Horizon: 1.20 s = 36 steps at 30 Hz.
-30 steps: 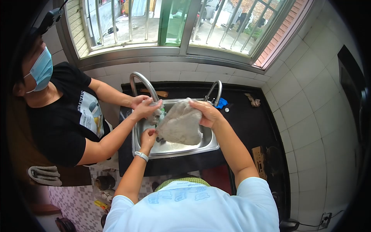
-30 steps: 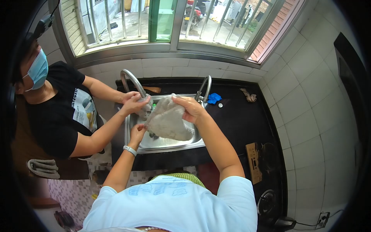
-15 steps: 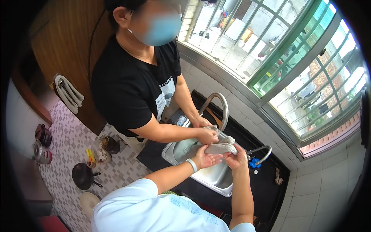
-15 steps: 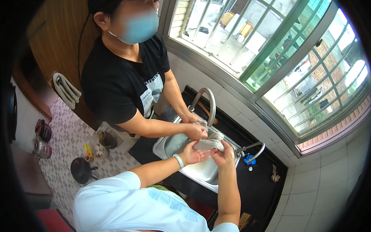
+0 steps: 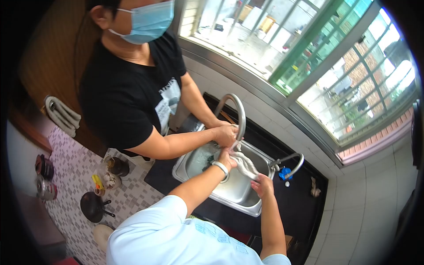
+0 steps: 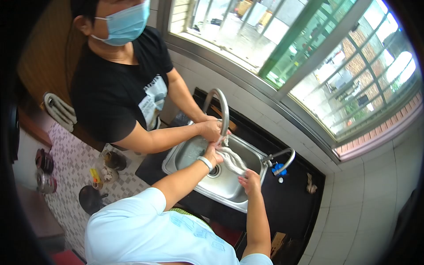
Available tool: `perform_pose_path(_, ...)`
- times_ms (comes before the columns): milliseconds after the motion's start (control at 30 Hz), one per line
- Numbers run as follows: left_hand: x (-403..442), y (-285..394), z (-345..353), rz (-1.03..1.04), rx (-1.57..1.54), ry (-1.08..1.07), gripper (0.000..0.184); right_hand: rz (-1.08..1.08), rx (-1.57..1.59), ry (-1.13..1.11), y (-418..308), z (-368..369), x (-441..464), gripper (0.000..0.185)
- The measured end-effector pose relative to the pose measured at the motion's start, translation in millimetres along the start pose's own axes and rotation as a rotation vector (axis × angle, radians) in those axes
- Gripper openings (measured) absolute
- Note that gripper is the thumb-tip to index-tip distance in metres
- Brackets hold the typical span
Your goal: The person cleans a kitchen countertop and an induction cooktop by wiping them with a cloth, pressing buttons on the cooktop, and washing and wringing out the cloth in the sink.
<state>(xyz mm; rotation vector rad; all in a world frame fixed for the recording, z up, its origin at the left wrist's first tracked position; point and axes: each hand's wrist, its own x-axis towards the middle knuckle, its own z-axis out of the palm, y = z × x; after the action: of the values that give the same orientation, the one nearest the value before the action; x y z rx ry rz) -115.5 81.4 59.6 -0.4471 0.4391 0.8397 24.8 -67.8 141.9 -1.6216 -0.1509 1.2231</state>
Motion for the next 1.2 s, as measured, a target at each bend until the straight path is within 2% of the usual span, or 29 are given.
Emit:
perform_pose_path(33, 6, 3, 6, -0.046, 0.011, -0.052, 0.017, -0.009, -0.063, 0.082, 9, 2, -2, 0.028)
perform_pose_path(67, 11, -1, 10, -0.088, 0.130, -0.038, 0.018, 0.033, -0.115, 0.010, 14, 1, -3, 0.030)
perform_pose_path(100, 3, -4, 12, -0.007, 0.104, -0.165, 0.027, 0.056, -0.166, 0.013, 17, 6, -6, 0.031)
perform_pose_path(167, 8, -9, 7, 0.034, 0.103, -0.047, 0.033, 0.057, -0.246, -0.030, 19, 14, -17, 0.031)
perform_pose_path(233, 24, -5, -10, -0.042, 0.047, -0.092, 0.031, 0.050, -0.264, -0.052, 20, 19, -21, 0.030)
perform_pose_path(267, 30, 0, -15, -0.017, 0.003, -0.044, 0.030, 0.034, -0.298, -0.085, 20, 21, -22, 0.030)
perform_pose_path(300, 6, -3, 6, 0.094, 0.037, 0.025, 0.023, 0.035, -0.278, -0.067, 19, 24, -24, 0.030)
perform_pose_path(367, 44, 10, -11, 0.075, -0.049, -0.083, 0.017, 0.014, -0.254, -0.110, 18, 28, -26, 0.029)
perform_pose_path(433, 44, 14, -5, 0.055, 0.064, -0.234, 0.018, -0.020, -0.209, -0.074, 28, 29, -13, 0.029)
perform_pose_path(467, -3, 6, 26, 0.106, 0.175, -0.164, 0.016, -0.111, -0.296, -0.009, 32, 30, -4, 0.030)
perform_pose_path(500, -5, 5, 32, -0.120, 0.265, -0.087, 0.015, -0.200, -0.386, 0.060, 37, 30, 2, 0.031)
perform_pose_path(567, -9, -1, 35, -0.084, 0.233, -0.044, 0.017, -0.966, -0.905, 0.300, 46, 32, 10, 0.034)
perform_pose_path(600, -11, -1, 33, -0.020, 0.180, 0.005, 0.020, -0.956, -0.977, 0.285, 32, 44, -7, 0.042)
perform_pose_path(633, 2, 1, 17, 0.053, 0.105, 0.050, 0.025, -1.094, -1.001, 0.218, 24, 53, -15, 0.046)
perform_pose_path(700, 22, 7, 3, 0.109, 0.020, 0.270, 0.032, -1.059, -0.909, -0.034, 21, 71, -14, 0.050)
perform_pose_path(767, -21, -2, 19, 0.114, 0.098, 0.127, 0.031, -1.063, -0.935, -0.052, 21, 88, -5, 0.052)
perform_pose_path(800, -34, 1, 19, 0.094, 0.182, 0.001, 0.025, -1.071, -0.961, -0.073, 22, 97, 0, 0.055)
perform_pose_path(833, -38, 2, 16, 0.096, 0.181, 0.010, 0.025, -1.062, -0.960, -0.077, 23, 102, 4, 0.055)
perform_pose_path(900, -43, 2, 15, 0.239, 0.557, -0.073, 0.032, -0.916, -1.009, -0.256, 22, 111, 18, 0.060)
perform_pose_path(967, -55, 6, 5, 0.334, 1.093, -0.007, 0.044, -0.871, -1.099, -0.209, 30, 114, 49, 0.053)
perform_pose_path(1033, -58, 16, -7, 0.282, 1.229, -0.039, 0.047, -0.627, -1.038, -0.127, 27, 119, 64, 0.043)
perform_pose_path(1067, -60, 20, -12, 0.284, 1.226, -0.032, 0.047, -0.432, -0.745, -0.161, 31, 119, 78, 0.033)
perform_pose_path(1100, -69, 22, -12, 0.201, 1.247, -0.043, 0.051, -0.287, -0.290, -0.121, 27, 126, 76, 0.037)
perform_pose_path(1133, -85, 24, -13, 0.114, 1.261, -0.043, 0.054, -0.275, -0.073, -0.117, 23, 127, 74, 0.039)
perform_pose_path(1200, -95, 32, -26, 0.005, 1.073, 0.069, 0.060, -0.207, 0.081, -0.146, 21, 126, 82, 0.036)
